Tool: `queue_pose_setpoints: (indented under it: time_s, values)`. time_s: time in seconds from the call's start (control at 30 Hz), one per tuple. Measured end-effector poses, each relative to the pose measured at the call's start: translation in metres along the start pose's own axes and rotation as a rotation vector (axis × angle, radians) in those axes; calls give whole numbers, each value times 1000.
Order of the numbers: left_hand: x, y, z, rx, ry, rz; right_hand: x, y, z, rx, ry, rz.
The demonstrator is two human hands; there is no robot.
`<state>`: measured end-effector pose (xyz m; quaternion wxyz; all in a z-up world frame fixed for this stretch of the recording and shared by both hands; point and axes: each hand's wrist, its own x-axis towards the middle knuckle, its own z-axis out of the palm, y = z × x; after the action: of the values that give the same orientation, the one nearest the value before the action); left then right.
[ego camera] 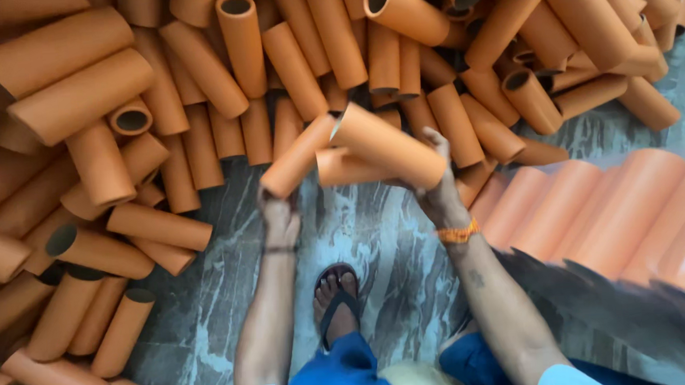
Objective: The person sits on the floor and repeatedly picks up small orange cylindrical objects from a large pile, placing them into a white plastic bag. The person arranges the cylinders neatly inside the bag as they fill it.
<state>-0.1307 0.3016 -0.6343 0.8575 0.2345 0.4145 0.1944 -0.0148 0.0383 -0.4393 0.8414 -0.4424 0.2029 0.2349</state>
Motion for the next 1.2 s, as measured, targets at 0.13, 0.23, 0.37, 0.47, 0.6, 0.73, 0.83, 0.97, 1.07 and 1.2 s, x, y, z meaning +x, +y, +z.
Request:
queue_pose_setpoints:
  time_s: [0.13, 0.23, 0.37, 0.47, 0.6, 0.73, 0.83, 0.97, 1.07, 1.2]
  values:
    - [-62, 53, -54, -83, -134, -125, 71, -16, 65, 726, -219, 343]
    - [-65, 67, -56, -262, -247, -256, 125, -14, 85, 789, -291, 223]
    - [-7, 53, -24, -407, -234, -308, 129, -8, 61, 1081, -198, 381]
    - [40, 35, -1, -489, -135, -338, 104, -23, 37, 886, -148, 304]
    - [58, 17, 3, -633, -253, -331, 80, -35, 9, 392, -78, -8]
    - [28, 8, -10, -564, -150, -332, 96, -41, -2, 231, -41, -199]
    - [-14, 13, -34, -448, 21, -331, 128, -48, 6, 199, -82, -279]
    - [-84, 33, -92, -146, 171, -325, 130, -39, 1, 208, -144, -250]
    - [-119, 50, -104, 50, -111, -225, 139, -29, 5, 275, -124, -175]
    - [-101, 66, -47, 282, -271, -274, 164, -38, 17, 294, -118, -228]
